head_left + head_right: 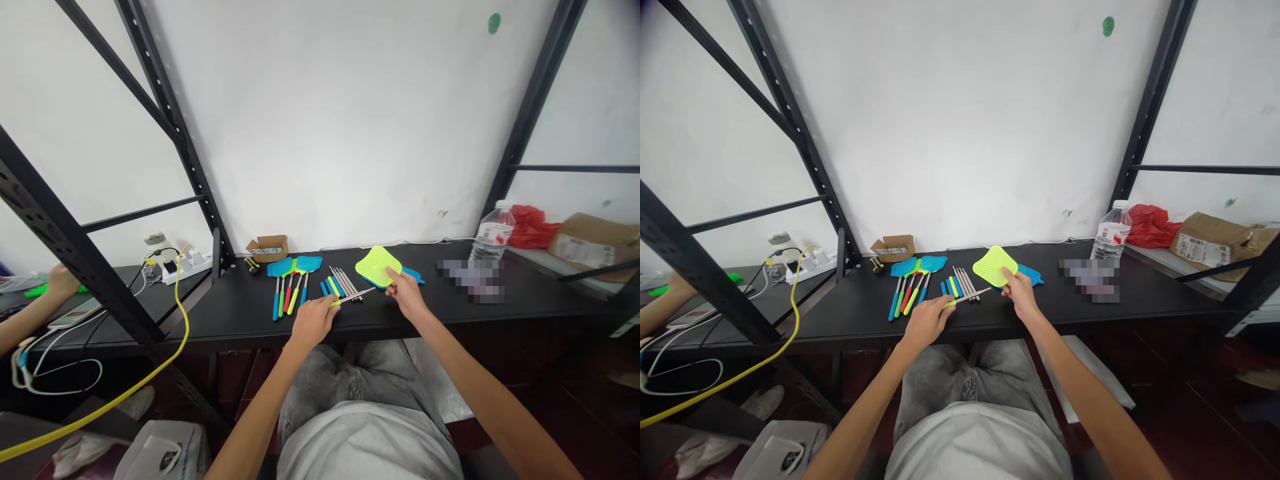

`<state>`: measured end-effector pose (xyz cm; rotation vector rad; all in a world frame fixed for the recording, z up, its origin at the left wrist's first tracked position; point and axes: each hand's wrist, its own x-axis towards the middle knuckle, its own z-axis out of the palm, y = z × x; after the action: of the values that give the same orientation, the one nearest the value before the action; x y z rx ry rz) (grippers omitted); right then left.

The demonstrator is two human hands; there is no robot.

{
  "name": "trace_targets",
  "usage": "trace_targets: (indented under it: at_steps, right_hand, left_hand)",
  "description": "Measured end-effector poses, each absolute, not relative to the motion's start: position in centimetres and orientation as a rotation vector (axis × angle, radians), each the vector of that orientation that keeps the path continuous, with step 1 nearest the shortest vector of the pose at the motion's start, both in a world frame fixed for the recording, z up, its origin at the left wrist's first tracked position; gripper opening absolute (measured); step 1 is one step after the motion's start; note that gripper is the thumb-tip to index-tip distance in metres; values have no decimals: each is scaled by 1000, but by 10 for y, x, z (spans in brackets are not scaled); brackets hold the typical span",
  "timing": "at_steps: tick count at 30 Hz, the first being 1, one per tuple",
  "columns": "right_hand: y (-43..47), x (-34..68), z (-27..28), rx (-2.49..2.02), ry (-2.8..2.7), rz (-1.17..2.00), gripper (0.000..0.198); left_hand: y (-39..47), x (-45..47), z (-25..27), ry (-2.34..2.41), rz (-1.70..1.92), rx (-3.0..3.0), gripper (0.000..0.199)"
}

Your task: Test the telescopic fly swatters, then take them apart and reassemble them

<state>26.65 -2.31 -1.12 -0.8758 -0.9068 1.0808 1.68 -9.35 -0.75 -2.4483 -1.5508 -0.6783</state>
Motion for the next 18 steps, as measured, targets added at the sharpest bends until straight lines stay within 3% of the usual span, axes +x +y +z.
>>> trace_targets:
  at_steps: [10,14,18]
  right_hand:
    - [-34,250,-1,-711,-499,1473,2]
    - [-35,250,-1,-602,-396,1482,13]
    - [-32,250,-7,-519,-386,1471,12]
  left_hand:
    - [-94,17,-6,-1540,-670,-2448,30]
    - [-95,17,-5,-1541,-661,-2453,30]
    - [-94,17,-6,-1541,-667,-2449,30]
